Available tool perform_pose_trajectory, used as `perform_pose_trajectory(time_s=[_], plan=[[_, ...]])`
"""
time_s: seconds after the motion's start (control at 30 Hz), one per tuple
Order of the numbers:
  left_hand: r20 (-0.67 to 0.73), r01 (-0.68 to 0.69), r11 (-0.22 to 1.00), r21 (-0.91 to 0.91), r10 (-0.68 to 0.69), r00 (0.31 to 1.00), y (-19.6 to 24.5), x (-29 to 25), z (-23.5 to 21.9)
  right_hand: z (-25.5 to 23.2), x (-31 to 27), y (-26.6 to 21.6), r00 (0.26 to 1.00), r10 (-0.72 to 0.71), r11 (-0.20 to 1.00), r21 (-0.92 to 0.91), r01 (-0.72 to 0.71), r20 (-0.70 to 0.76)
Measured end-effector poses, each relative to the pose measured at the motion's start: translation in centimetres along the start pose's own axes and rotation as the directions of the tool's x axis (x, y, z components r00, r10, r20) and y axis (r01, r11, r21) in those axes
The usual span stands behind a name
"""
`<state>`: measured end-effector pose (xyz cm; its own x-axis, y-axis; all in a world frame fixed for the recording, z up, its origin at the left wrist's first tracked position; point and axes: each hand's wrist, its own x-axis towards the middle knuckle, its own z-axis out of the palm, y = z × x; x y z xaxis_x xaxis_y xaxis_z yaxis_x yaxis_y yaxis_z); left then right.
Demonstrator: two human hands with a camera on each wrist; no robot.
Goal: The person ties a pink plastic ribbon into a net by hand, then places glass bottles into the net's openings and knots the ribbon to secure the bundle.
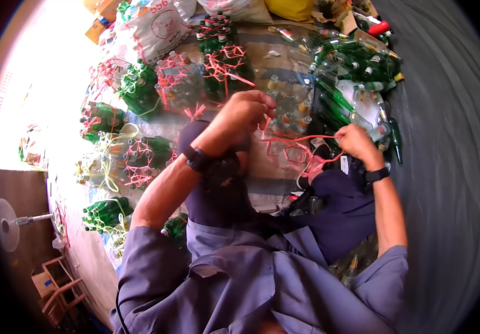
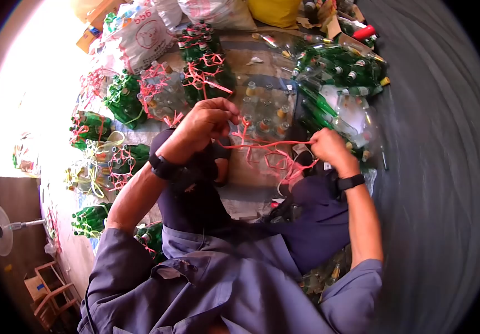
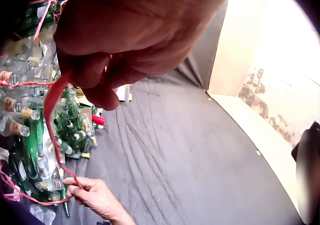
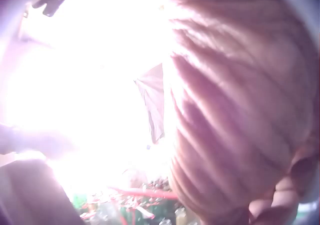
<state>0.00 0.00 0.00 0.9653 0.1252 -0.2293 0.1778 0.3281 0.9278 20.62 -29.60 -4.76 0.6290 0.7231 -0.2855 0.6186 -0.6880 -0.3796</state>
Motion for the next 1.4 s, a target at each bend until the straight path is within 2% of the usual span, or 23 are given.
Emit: perform_pose_trajectory(time_s=[0.07, 0.1, 0.13, 0.17, 0.23, 0.27, 0.33, 0.37, 0.53, 0.63, 0.7, 0.77, 0.8, 0.9, 0.93, 1.03, 1.13, 1.17, 1.23, 1.27, 1.3, 1.37, 1.4], plan=[[-0.055, 0.040, 0.997, -0.071, -0.044, 0.998, 0.3, 0.1, -0.1, -3.4, -0.9, 1.2, 0.998, 0.026, 1.000, -0.010, -0.027, -0.055], [-0.039, 0.036, 0.997, -0.066, -0.039, 0.998, 0.3, 0.1, 0.1, -4.7, -1.6, 1.7, 0.995, 0.027, 1.000, 0.000, -0.027, -0.092], [-0.046, 0.050, 0.996, -0.070, -0.053, 0.998, 0.2, 0.1, 0.2, -6.4, -2.5, 1.2, 0.992, 0.113, 0.994, 0.007, -0.112, -0.064], [-0.054, 0.058, 0.996, -0.070, -0.062, 0.997, 0.2, 0.3, 0.2, -7.3, -2.8, 2.0, 0.988, 0.104, 0.995, 0.006, -0.104, -0.117], [-0.063, 0.098, 0.995, -0.001, -0.098, 0.993, 0.7, 0.3, 0.4, -9.7, -4.6, 0.5, 0.977, 0.165, 0.986, 0.003, -0.166, -0.136], [-0.040, 0.102, 0.994, 0.027, -0.101, 0.994, 0.8, 0.3, 0.3, -10.2, -5.1, 1.1, 0.978, 0.006, 0.992, -0.124, -0.032, -0.211], [-0.019, 0.105, 0.993, 0.053, -0.104, 0.994, 1.3, 0.3, 0.4, -11.5, -6.6, 0.6, 0.976, -0.028, 0.990, -0.139, -0.002, -0.217], [-0.003, 0.119, 0.985, 0.126, -0.120, 0.993, 1.8, 0.2, 0.4, -12.2, -7.5, 0.1, 0.972, -0.068, 0.988, -0.153, 0.034, -0.224], [0.032, 0.134, 0.934, 0.330, -0.152, 0.988, 2.7, -0.6, 0.2, -14.1, -12.0, -2.7, 0.963, -0.094, 0.968, -0.249, 0.029, -0.252], [0.047, 0.152, 0.940, 0.305, -0.174, 0.984, 2.4, -0.9, -0.3, -14.6, -14.9, -4.8, 0.960, 0.059, 0.989, -0.113, -0.093, -0.274], [0.118, 0.067, 0.943, 0.326, -0.111, 0.987, 1.8, -0.8, -0.8, -13.9, -16.6, -4.8, 0.951, 0.094, 0.992, -0.053, -0.114, -0.295], [0.127, 0.029, 0.938, 0.346, -0.077, 0.989, 2.1, -1.4, 0.0, -13.0, -17.8, -4.5, 0.970, 0.148, 0.976, 0.185, -0.112, -0.195], [0.135, -0.008, 0.930, 0.368, -0.044, 0.990, 2.3, -1.7, 0.5, -12.9, -18.1, -5.0, 0.981, 0.162, 0.969, 0.205, -0.139, -0.104], [0.099, 0.073, 0.932, 0.354, -0.115, 0.988, 2.9, -2.3, 1.8, -11.1, -18.4, -6.5, 0.993, 0.119, 0.888, 0.449, -0.097, -0.019], [0.094, 0.059, 0.940, 0.337, -0.096, 0.991, 2.3, -2.1, 1.8, -10.8, -17.9, -7.1, 0.993, 0.120, 0.888, 0.450, -0.100, -0.017], [0.127, -0.006, 0.927, 0.374, -0.045, 0.991, 1.3, -1.9, 2.1, -10.5, -16.2, -8.1, 0.991, 0.117, 0.830, 0.555, -0.062, -0.064], [0.120, 0.006, 0.933, 0.359, -0.053, 0.991, 1.3, -2.3, 2.6, -10.9, -14.4, -6.9, 0.970, 0.106, 0.801, 0.596, 0.047, -0.220], [0.135, -0.001, 0.934, 0.357, -0.051, 0.990, 1.3, -2.4, 2.8, -10.6, -13.8, -5.5, 0.967, 0.117, 0.805, 0.592, 0.041, -0.227], [0.035, 0.071, 0.958, 0.278, -0.084, 0.996, 1.4, -2.7, 2.8, -10.1, -13.1, -1.9, 0.837, 0.068, 0.961, 0.261, 0.091, -0.542], [0.062, 0.058, 0.960, 0.273, -0.078, 0.995, 1.0, -2.5, 1.9, -10.7, -13.2, -0.8, 0.806, 0.018, 0.997, 0.076, 0.034, -0.592], [0.078, 0.050, 0.962, 0.270, -0.073, 0.994, 0.8, -2.4, 1.4, -11.2, -13.3, 0.4, 0.801, 0.024, 0.997, 0.068, 0.021, -0.598], [0.131, -0.131, 0.921, 0.368, 0.089, 0.987, 0.4, -2.0, 1.0, -12.1, -13.8, 3.3, 0.744, 0.192, 0.973, 0.026, -0.229, -0.640], [0.023, 0.038, 0.972, 0.232, -0.045, 0.999, 0.8, -2.1, 1.3, -12.7, -14.2, 4.8, 0.740, 0.272, 0.957, 0.089, -0.277, -0.615]])
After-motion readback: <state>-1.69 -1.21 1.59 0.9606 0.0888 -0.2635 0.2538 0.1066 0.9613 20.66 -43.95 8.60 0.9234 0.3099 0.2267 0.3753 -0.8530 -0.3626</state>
